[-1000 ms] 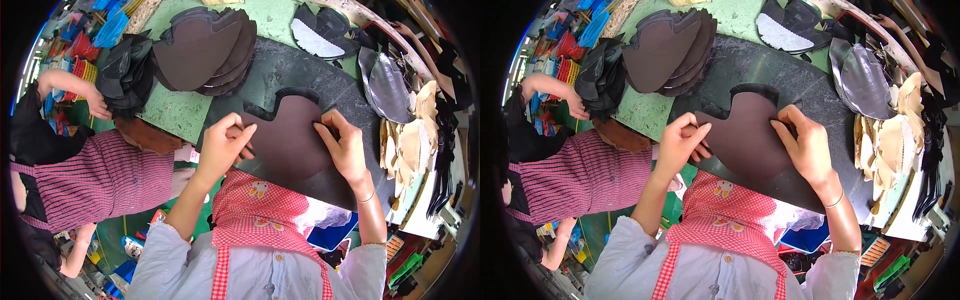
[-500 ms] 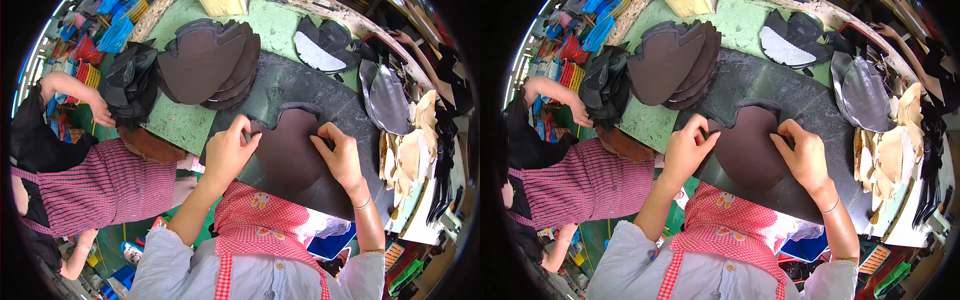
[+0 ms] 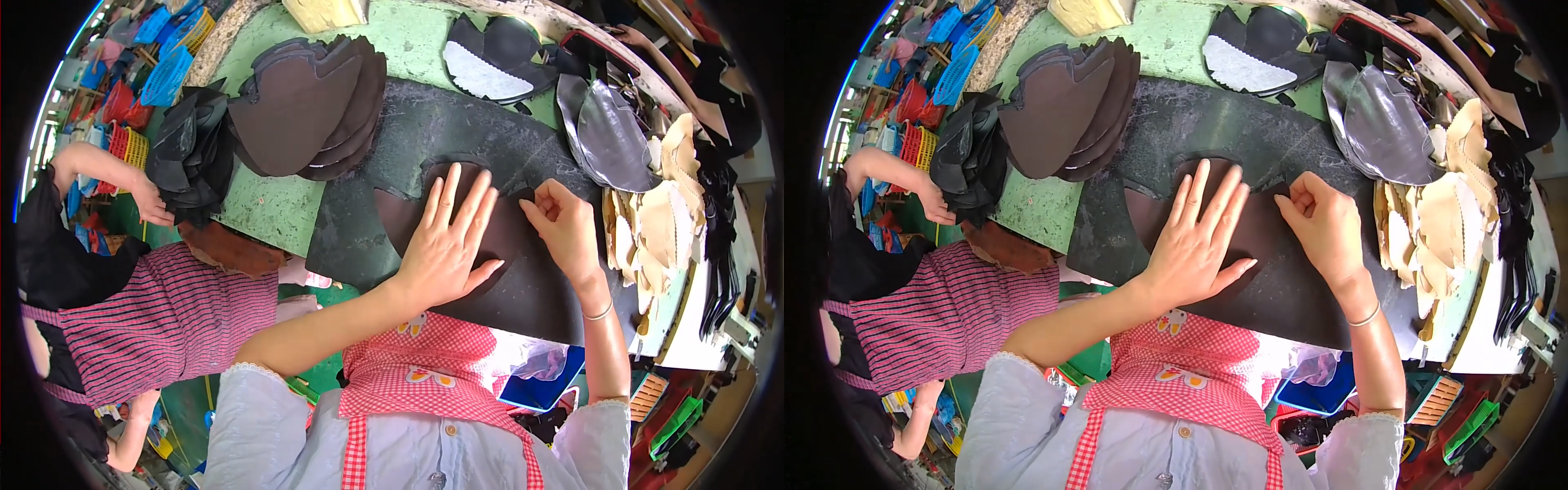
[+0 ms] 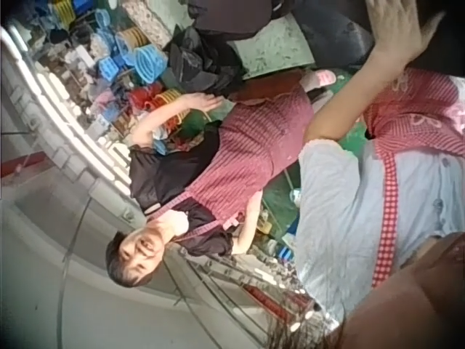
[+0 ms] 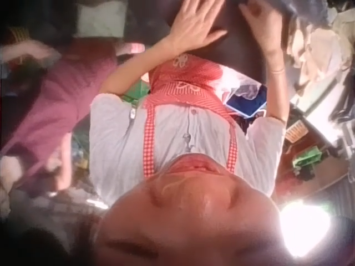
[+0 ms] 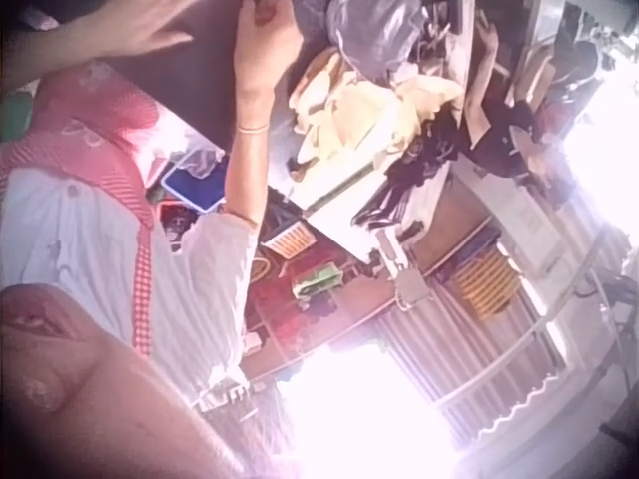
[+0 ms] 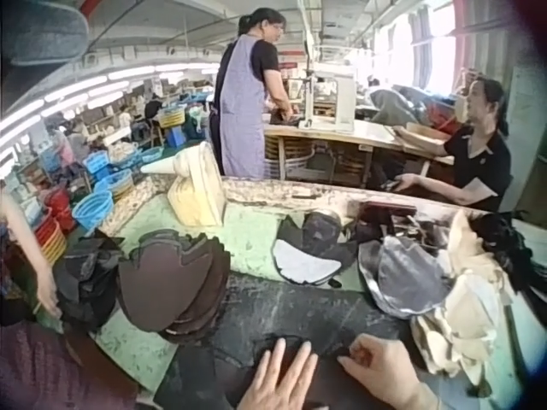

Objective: Aligning, layering, and stacking various pre-cut material components for shoe uppers on a workbench.

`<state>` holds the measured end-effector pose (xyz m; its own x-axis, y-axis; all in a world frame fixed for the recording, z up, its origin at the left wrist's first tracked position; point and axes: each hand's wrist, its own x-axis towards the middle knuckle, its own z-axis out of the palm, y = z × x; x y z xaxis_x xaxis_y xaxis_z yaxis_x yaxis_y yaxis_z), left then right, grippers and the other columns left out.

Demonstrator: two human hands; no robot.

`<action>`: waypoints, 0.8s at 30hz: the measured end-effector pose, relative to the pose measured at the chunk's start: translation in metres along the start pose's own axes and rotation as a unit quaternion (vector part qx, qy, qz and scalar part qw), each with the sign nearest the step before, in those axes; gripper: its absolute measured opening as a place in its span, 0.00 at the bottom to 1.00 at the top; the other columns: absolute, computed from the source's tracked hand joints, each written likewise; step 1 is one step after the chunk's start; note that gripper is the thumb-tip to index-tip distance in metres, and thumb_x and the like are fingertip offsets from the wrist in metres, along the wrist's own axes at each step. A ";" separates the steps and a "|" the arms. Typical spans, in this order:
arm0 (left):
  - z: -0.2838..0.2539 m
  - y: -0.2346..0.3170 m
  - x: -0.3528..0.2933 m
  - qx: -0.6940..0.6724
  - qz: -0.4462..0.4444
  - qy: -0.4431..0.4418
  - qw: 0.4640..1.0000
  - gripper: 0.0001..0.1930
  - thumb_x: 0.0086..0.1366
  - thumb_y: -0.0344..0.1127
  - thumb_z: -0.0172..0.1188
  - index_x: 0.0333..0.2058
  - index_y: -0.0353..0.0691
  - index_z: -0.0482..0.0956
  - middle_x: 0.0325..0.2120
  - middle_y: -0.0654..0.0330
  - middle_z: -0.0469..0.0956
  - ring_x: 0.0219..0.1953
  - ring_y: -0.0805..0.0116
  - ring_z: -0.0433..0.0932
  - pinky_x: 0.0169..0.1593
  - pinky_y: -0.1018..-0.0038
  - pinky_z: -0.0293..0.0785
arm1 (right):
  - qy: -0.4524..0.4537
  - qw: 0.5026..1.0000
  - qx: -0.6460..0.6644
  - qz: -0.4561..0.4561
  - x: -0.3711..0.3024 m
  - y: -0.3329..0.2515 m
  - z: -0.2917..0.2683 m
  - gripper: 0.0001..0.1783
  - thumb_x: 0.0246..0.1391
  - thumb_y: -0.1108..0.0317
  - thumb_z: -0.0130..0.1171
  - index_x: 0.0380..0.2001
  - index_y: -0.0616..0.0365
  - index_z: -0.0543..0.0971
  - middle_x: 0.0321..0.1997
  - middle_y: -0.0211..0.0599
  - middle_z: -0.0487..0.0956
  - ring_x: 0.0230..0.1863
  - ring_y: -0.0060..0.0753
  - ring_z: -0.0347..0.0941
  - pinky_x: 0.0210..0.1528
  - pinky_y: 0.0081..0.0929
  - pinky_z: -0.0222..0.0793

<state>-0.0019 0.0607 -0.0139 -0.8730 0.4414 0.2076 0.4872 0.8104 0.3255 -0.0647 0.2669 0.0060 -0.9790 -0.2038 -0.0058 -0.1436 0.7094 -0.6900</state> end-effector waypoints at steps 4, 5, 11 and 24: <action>0.005 0.000 -0.020 -0.051 0.219 -0.071 0.972 0.33 0.61 0.45 0.62 0.65 0.45 0.68 0.68 0.58 0.62 0.72 0.51 0.55 0.72 0.48 0.50 | -0.002 0.999 -0.043 0.022 -0.003 0.002 -0.001 0.11 0.51 0.71 0.68 0.28 0.60 0.74 0.20 0.33 0.74 0.21 0.26 0.71 0.26 0.26 0.69; 0.010 -0.002 -0.025 -0.070 0.229 -0.043 0.970 0.31 0.61 0.42 0.61 0.64 0.45 0.70 0.67 0.58 0.65 0.70 0.54 0.60 0.72 0.50 0.53 | 0.058 0.996 -0.064 -0.016 -0.004 -0.001 0.004 0.12 0.51 0.69 0.69 0.29 0.59 0.73 0.22 0.34 0.75 0.23 0.29 0.72 0.27 0.28 0.70; -0.010 -0.029 -0.025 0.008 0.035 -0.027 0.999 0.40 0.65 0.51 0.56 0.65 0.25 0.60 0.69 0.43 0.57 0.72 0.49 0.54 0.73 0.52 0.48 | -0.101 0.956 -0.080 -0.262 -0.061 -0.041 0.040 0.50 0.49 0.46 0.66 0.67 0.65 0.62 0.73 0.51 0.60 0.76 0.52 0.52 0.77 0.46 0.45; -0.035 -0.051 -0.002 -0.060 -0.066 0.130 0.988 0.43 0.63 0.45 0.63 0.68 0.28 0.53 0.55 0.43 0.70 0.55 0.46 0.70 0.61 0.55 0.63 | -0.171 0.914 -0.173 -0.326 -0.085 -0.042 0.051 0.54 0.50 0.38 0.59 0.68 0.69 0.60 0.76 0.50 0.56 0.77 0.48 0.49 0.78 0.48 0.40</action>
<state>-0.0240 0.0052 0.0013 -0.9005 0.2092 0.3813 0.3832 0.7962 0.4682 0.0323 0.2204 -0.0016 -0.5755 -0.8158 0.0577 -0.7747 0.5211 -0.3581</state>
